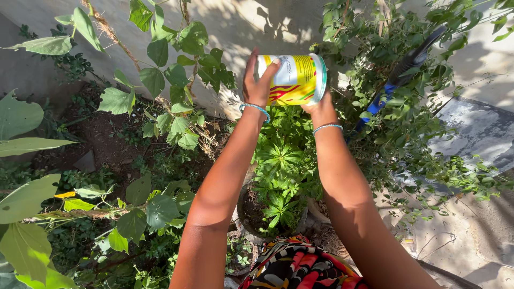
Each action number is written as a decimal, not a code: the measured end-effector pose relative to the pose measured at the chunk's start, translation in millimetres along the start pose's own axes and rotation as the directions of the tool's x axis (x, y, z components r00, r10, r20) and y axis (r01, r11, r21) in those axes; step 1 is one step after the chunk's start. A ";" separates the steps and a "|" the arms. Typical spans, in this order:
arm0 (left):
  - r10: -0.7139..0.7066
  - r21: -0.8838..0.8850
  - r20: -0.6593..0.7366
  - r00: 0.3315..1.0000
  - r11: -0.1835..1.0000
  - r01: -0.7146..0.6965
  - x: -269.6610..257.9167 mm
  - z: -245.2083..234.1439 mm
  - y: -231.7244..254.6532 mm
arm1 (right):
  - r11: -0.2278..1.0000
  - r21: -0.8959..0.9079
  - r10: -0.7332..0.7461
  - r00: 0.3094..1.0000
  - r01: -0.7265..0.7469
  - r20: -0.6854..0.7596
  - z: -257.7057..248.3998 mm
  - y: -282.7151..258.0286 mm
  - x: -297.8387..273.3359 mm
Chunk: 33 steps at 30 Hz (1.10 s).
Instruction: The person repeatedly fills a small yellow and blue container with liquid from a white bucket and pours the contents onto various plants in a garden.
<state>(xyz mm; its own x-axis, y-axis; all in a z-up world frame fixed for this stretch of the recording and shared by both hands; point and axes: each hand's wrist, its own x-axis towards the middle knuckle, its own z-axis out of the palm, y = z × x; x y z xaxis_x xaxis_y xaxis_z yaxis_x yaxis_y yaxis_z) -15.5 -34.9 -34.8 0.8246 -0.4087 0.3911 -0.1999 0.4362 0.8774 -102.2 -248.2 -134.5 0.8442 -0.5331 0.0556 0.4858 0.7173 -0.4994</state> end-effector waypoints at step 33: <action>-0.483 -0.673 -0.454 0.749 0.737 0.067 -196.7 -81.6 5.5 | -0.475 -0.775 -0.279 0.764 0.417 0.582 1.0 -10.9 -40.4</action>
<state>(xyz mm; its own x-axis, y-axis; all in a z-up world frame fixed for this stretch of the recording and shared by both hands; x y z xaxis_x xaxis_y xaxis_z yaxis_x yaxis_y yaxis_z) -135.6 113.3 -129.6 0.9542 -0.1526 -0.2573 0.2643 0.8332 0.4858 -141.3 -234.1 -130.4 0.6408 -0.3464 0.6851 -0.0541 -0.9106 -0.4098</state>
